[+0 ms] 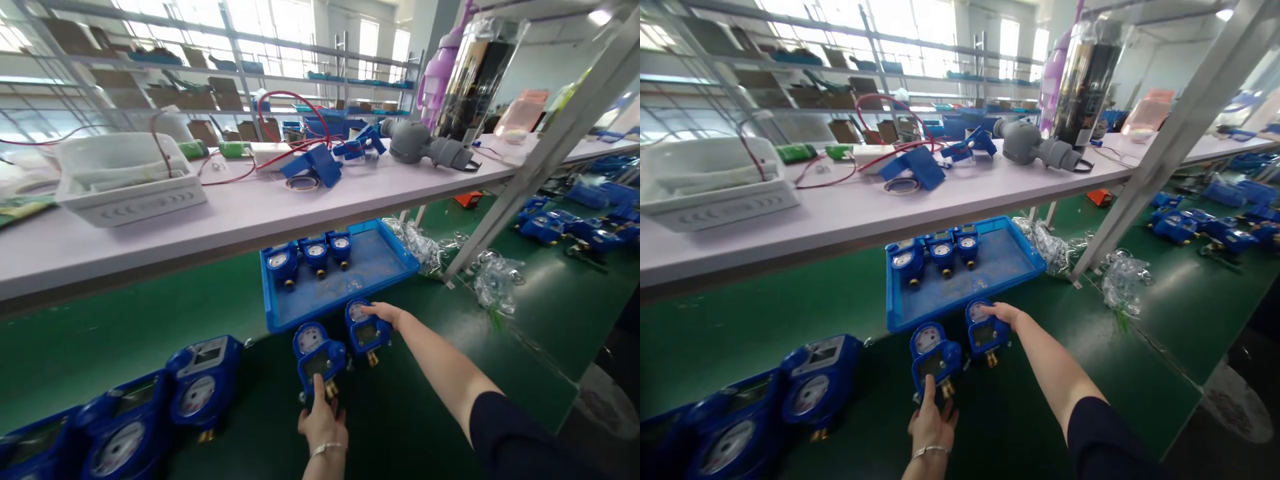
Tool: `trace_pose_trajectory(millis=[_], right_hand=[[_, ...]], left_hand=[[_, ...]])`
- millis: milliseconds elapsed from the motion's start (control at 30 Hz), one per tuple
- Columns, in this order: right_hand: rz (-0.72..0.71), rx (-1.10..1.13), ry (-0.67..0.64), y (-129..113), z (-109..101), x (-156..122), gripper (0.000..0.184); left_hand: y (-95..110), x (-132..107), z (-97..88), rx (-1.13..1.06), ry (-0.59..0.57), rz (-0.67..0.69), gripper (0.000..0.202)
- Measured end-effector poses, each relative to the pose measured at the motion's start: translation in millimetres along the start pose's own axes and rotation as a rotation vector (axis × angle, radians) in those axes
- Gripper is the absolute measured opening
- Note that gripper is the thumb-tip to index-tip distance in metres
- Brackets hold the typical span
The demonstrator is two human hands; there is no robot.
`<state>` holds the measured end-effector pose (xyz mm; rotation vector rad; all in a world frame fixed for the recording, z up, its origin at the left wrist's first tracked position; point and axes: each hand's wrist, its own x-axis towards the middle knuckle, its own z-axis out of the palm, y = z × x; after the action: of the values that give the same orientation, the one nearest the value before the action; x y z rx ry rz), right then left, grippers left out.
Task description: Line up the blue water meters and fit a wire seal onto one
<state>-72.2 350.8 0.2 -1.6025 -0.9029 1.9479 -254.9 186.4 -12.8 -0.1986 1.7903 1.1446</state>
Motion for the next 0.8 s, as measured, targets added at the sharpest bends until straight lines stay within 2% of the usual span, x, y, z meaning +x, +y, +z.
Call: trace_pose_trajectory(millis=[100,200,267,333,400,467,533,567,600,667,733,800], right_hand=[[0.005,0.091,-0.021,20,-3,-8,0.036],[-0.017,0.153,0.034,50,-6,-32,0.057],[-0.007,0.152,0.054,74,-8,-55,0.071],[0.019,0.109,0.055,96,-14,-81,0.080],[0.056,0.019,0.061,113,-24,-103,0.091],[0.059,-0.092,0.112,122,-39,-116,0.109],[-0.010,-0.274,0.161,121,-55,-118,0.122],[-0.070,-0.412,0.124,119,-61,-115,0.121],[-0.134,-0.557,0.034,114,-66,-111,0.115],[-0.235,-0.781,-0.229,102,-71,-98,0.098],[-0.260,-0.816,-0.428,87,-71,-87,0.094],[-0.247,-0.756,-0.465,73,-70,-80,0.094]], left_hand=[[1,-3,14.6,-0.039,-0.062,-0.060,0.070],[8,-1,23.0,-0.021,-0.069,-0.071,0.066],[13,0,17.7,0.011,-0.086,-0.066,0.065],[20,1,1.3,0.064,-0.107,-0.053,0.064],[31,1,-23.7,0.150,-0.130,-0.054,0.063],[47,1,-52.3,0.271,-0.164,-0.083,0.060],[66,3,-78.2,0.410,-0.205,-0.129,0.052],[77,5,-88.3,0.480,-0.225,-0.150,0.048],[88,7,-95.6,0.549,-0.249,-0.167,0.043],[108,14,-101.0,0.680,-0.309,-0.183,0.035],[124,22,-93.7,0.791,-0.381,-0.157,0.029],[137,31,-77.6,0.875,-0.454,-0.061,0.027]])
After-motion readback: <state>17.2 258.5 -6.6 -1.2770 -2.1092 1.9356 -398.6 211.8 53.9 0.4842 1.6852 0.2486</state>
